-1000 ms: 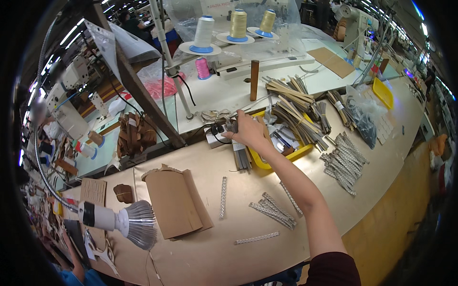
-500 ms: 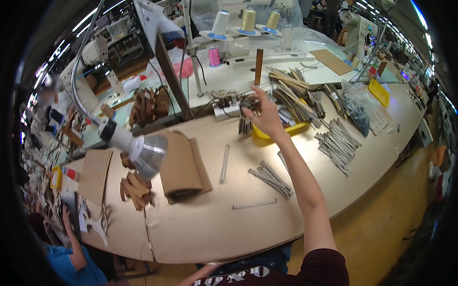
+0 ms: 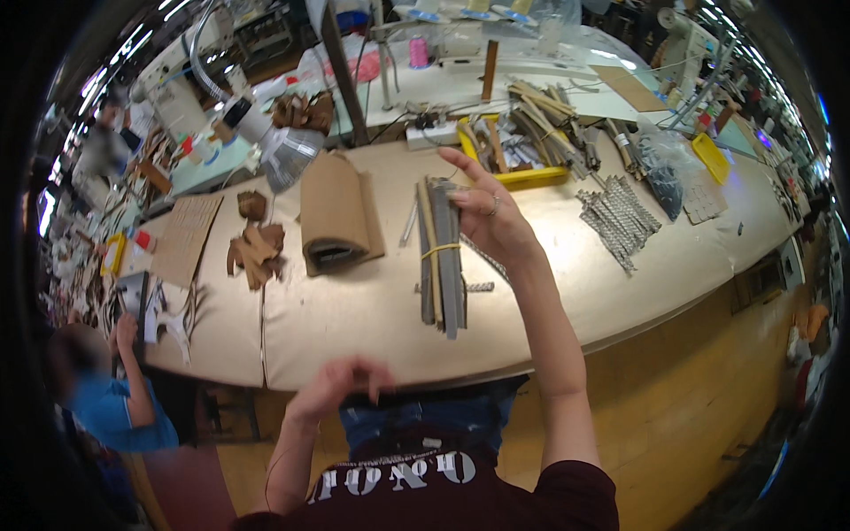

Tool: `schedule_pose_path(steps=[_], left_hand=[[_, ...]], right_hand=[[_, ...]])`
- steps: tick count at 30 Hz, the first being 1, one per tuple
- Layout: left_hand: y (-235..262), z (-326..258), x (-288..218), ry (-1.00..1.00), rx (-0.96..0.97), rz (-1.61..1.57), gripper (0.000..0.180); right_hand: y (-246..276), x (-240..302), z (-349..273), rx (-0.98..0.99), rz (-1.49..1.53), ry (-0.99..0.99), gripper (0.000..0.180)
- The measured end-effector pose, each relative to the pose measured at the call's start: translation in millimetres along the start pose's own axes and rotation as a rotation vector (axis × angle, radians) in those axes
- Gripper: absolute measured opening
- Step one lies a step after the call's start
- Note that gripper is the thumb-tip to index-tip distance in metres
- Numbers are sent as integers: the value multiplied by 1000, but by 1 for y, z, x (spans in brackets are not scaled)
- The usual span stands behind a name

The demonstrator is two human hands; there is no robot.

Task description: The person repeatedly picks up thin strips of material from a workbench, bends them into loops or coils, and places them back on the table. The person handles both light and dark strips, forming small ring-like shapes by hand without using tools.

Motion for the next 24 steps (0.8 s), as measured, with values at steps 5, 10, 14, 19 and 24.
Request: schedule_pose_path(steps=[5, 10, 14, 19, 24], left_hand=[[-10, 72, -32, -184, -256, -141, 64], [-1, 97, -46, -197, -339, -240, 45], [19, 115, -56, -267, -477, -157, 39], [29, 143, -56, -235, -432, -150, 45], [47, 159, -51, -211, -440, -122, 46]], right_hand=[[-38, -44, -2, 29, -142, -142, 78], [-17, -43, -14, -341, -729, -79, 66], [-25, -42, -44, -383, -945, 3, 46], [-30, -47, -48, -373, -1180, -27, 33], [-22, -48, -28, -350, -1233, 6, 41]])
Point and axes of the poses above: each hand's wrist, its own z-axis towards the middle knuckle, its own y-axis out of the back of the hand, x = y × z, the point moved 5 cm from there along z, towards the middle knuckle
